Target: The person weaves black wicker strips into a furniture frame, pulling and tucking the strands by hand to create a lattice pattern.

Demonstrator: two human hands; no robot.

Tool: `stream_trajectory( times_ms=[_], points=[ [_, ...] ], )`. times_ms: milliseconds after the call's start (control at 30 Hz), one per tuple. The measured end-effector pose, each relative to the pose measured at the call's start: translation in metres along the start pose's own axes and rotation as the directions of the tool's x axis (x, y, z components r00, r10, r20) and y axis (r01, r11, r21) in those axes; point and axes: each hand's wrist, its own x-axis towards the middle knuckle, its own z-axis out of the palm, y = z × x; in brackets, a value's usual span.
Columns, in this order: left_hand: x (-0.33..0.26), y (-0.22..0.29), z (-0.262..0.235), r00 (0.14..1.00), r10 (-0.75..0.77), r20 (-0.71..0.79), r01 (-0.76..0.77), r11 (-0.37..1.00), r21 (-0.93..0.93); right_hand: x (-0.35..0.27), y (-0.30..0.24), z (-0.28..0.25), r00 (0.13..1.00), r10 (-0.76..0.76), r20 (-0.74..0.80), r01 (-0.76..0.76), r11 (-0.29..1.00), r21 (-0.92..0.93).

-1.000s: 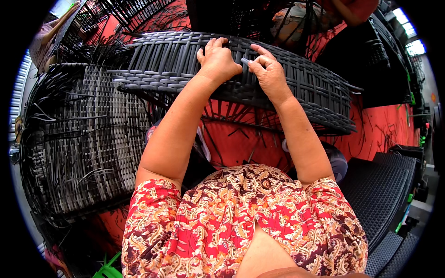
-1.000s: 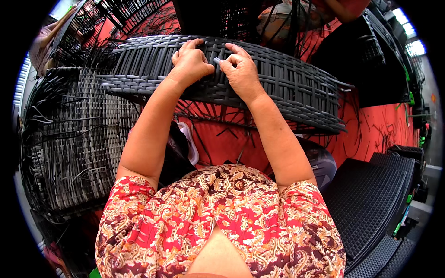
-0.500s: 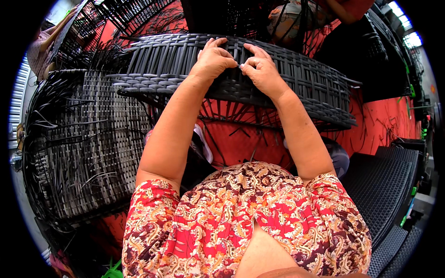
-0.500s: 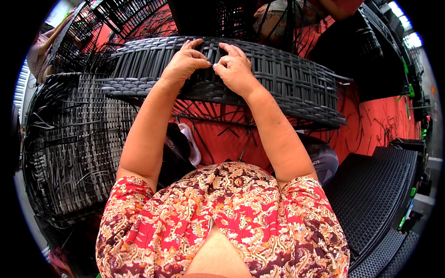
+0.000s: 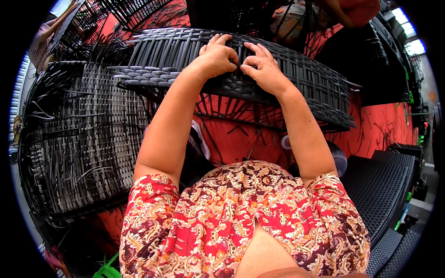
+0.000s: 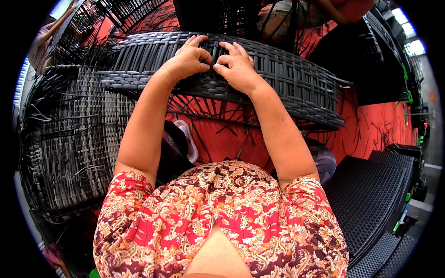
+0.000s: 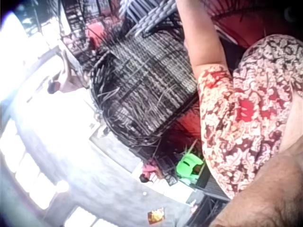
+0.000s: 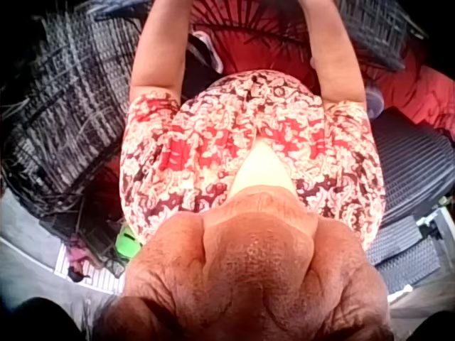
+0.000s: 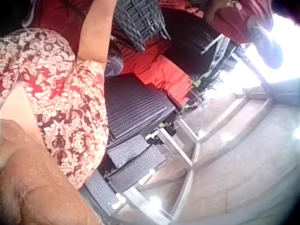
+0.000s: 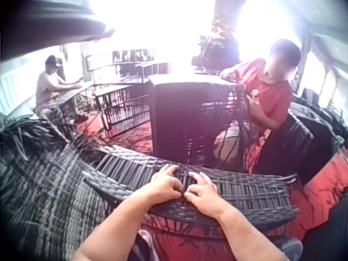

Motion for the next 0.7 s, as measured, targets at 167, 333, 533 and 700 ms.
stream_trajectory(
  times_ms=[167,333,533,700],
  points=[
    [-0.002,0.007,0.000,0.998,0.013,-0.057,-0.011,1.000,0.023,-0.005,-0.006,0.001,0.996,-0.019,-0.084,0.016,0.999,-0.040],
    [-0.007,0.010,0.002,0.996,0.013,-0.094,-0.015,1.000,-0.019,-0.009,-0.011,0.007,0.976,-0.027,-0.216,0.038,0.998,0.049],
    [0.009,0.008,0.010,0.977,0.175,-0.122,-0.187,0.978,-0.089,-0.016,-0.002,0.003,0.913,-0.128,-0.386,0.153,0.988,0.033],
    [0.002,0.006,0.003,0.967,0.221,-0.123,-0.229,0.972,-0.050,-0.014,-0.006,0.010,0.867,-0.262,-0.424,0.186,0.959,-0.214]
  ],
)
